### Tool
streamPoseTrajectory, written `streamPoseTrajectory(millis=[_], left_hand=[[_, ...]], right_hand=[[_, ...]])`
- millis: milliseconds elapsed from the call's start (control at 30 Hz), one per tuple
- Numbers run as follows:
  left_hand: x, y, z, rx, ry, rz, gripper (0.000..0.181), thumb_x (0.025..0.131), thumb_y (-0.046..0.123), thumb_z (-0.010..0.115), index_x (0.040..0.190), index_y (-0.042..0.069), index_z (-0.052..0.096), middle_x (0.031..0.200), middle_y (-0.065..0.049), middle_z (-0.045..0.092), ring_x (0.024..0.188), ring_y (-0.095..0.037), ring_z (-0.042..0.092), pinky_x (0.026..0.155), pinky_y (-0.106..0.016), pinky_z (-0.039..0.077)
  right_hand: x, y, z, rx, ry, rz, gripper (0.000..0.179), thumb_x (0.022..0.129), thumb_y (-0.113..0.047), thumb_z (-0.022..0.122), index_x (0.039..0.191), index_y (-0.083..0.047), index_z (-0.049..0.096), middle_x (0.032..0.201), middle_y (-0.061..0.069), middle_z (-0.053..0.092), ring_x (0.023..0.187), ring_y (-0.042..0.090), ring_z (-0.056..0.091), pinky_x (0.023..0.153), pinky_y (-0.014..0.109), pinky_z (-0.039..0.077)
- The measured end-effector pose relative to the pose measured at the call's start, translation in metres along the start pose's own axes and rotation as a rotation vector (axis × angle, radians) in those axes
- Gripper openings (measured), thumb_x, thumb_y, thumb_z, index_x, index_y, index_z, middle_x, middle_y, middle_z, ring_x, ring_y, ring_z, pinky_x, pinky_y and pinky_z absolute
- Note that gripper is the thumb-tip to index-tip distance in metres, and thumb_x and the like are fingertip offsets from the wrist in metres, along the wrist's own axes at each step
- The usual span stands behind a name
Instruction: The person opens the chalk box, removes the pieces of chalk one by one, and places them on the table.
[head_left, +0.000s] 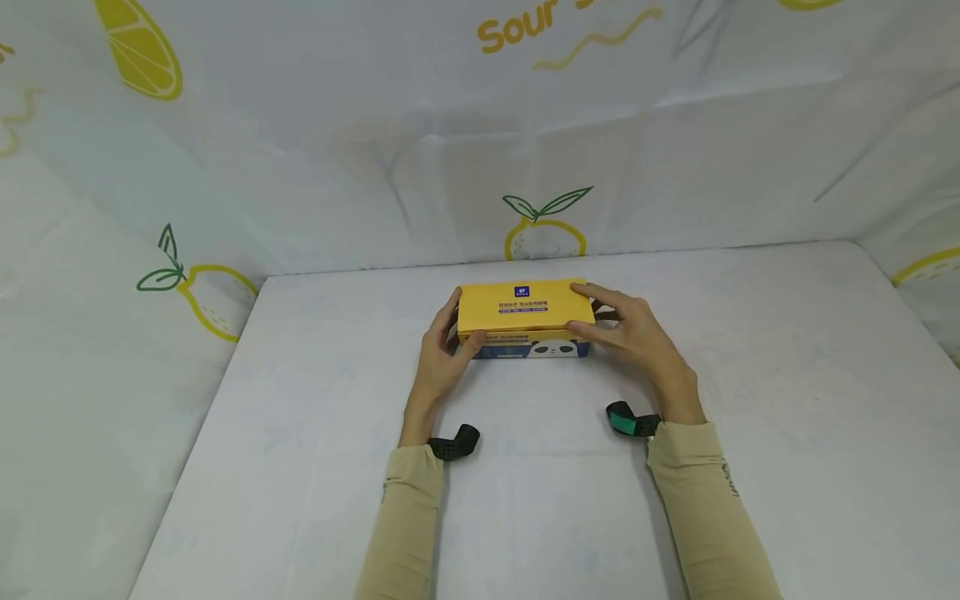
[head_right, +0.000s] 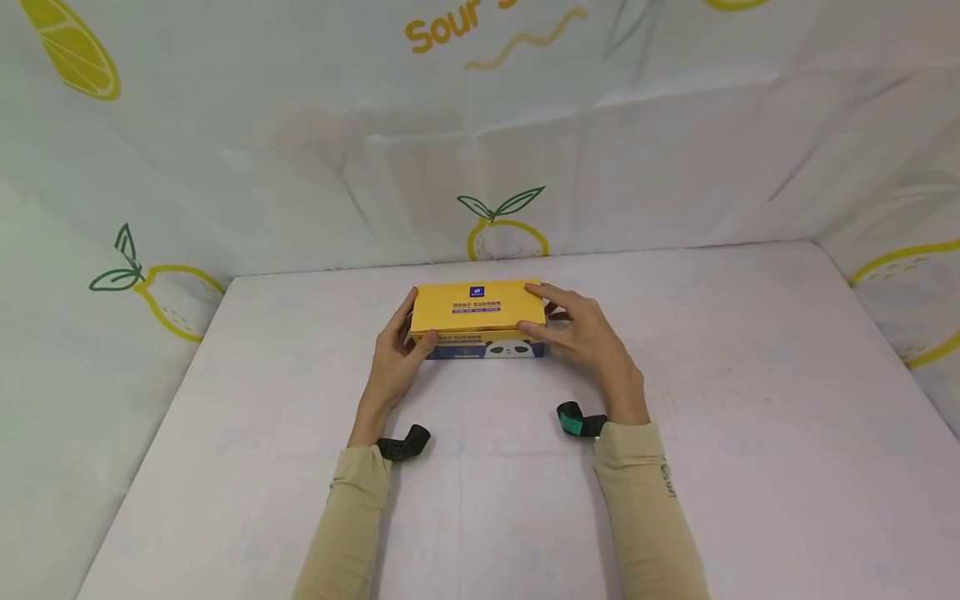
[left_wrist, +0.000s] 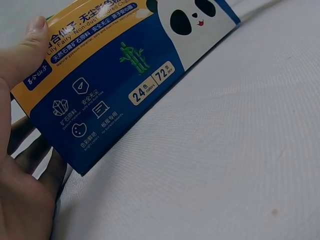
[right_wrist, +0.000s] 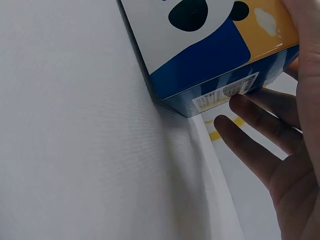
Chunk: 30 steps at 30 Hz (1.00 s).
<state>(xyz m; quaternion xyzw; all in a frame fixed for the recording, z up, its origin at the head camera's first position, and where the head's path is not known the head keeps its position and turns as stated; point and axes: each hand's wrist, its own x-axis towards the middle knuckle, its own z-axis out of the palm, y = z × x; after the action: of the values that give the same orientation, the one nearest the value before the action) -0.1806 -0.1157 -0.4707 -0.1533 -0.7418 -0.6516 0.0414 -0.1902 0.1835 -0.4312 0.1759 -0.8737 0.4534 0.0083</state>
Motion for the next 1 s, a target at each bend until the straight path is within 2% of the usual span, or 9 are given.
streamPoseTrajectory(millis=[133,233,500,667,733,867,967,1000], left_hand=[[0.001,0.0,0.0,-0.023,-0.003,0.006,0.077,0.099,0.017,0.07,0.163,0.015,0.027,0.163,-0.008,0.038,0.149,-0.03,0.04,0.119,-0.055,0.037],[0.001,0.001,0.0,-0.036,-0.003,0.002,0.078,0.097,0.007,0.069,0.163,0.015,0.027,0.163,-0.008,0.039,0.148,-0.03,0.041,0.119,-0.054,0.037],[0.0,0.001,0.0,-0.043,-0.002,-0.002,0.08,0.096,0.003,0.068,0.163,0.012,0.025,0.164,-0.009,0.037,0.148,-0.031,0.041,0.119,-0.055,0.037],[0.0,0.002,0.0,-0.037,0.0,0.001,0.08,0.096,0.002,0.067,0.163,0.008,0.023,0.161,-0.012,0.04,0.144,-0.034,0.044,0.119,-0.056,0.037],[0.0,0.001,0.0,-0.033,0.002,0.0,0.08,0.096,0.002,0.067,0.163,0.01,0.023,0.161,-0.012,0.041,0.143,-0.034,0.045,0.119,-0.055,0.037],[0.0,0.0,0.0,-0.031,-0.001,0.007,0.079,0.098,0.011,0.069,0.163,0.015,0.026,0.158,-0.012,0.043,0.142,-0.033,0.046,0.116,-0.055,0.04],[0.0,-0.002,-0.001,-0.038,-0.006,0.019,0.08,0.098,0.029,0.071,0.163,0.017,0.027,0.156,-0.014,0.045,0.141,-0.033,0.046,0.114,-0.056,0.041],[0.0,-0.003,-0.001,-0.038,-0.007,0.018,0.081,0.097,0.033,0.071,0.163,0.017,0.027,0.156,-0.014,0.044,0.142,-0.033,0.046,0.115,-0.056,0.041]], right_hand=[[0.0,-0.001,-0.001,-0.001,-0.006,0.011,0.06,0.092,-0.015,0.077,0.148,-0.006,0.054,0.148,0.022,0.055,0.115,0.037,0.059,0.105,0.056,0.05],[0.0,-0.002,-0.003,-0.007,-0.008,0.033,0.059,0.094,-0.019,0.076,0.148,-0.007,0.054,0.147,0.022,0.056,0.116,0.037,0.059,0.105,0.055,0.05],[0.002,-0.009,-0.004,-0.011,0.024,0.092,0.053,0.101,-0.031,0.067,0.148,-0.01,0.054,0.145,0.023,0.057,0.121,0.039,0.062,0.102,0.056,0.051],[0.005,-0.011,-0.001,0.018,0.077,0.093,0.051,0.105,-0.037,0.058,0.146,-0.009,0.055,0.142,0.023,0.058,0.122,0.039,0.059,0.105,0.057,0.049],[0.005,-0.011,0.0,0.033,0.077,0.078,0.051,0.105,-0.036,0.059,0.147,-0.008,0.054,0.145,0.022,0.056,0.127,0.038,0.055,0.107,0.059,0.047],[0.003,-0.006,0.002,0.083,0.087,-0.02,0.049,0.101,-0.017,0.065,0.146,-0.005,0.052,0.154,0.021,0.045,0.137,0.04,0.046,0.107,0.066,0.044],[0.002,-0.005,0.004,0.092,0.17,-0.111,0.041,0.1,-0.007,0.063,0.14,-0.001,0.055,0.153,0.021,0.043,0.136,0.042,0.046,0.1,0.07,0.046],[0.002,-0.005,0.005,0.087,0.205,-0.135,0.037,0.101,-0.004,0.062,0.137,0.0,0.055,0.153,0.021,0.044,0.134,0.041,0.047,0.098,0.067,0.049]])
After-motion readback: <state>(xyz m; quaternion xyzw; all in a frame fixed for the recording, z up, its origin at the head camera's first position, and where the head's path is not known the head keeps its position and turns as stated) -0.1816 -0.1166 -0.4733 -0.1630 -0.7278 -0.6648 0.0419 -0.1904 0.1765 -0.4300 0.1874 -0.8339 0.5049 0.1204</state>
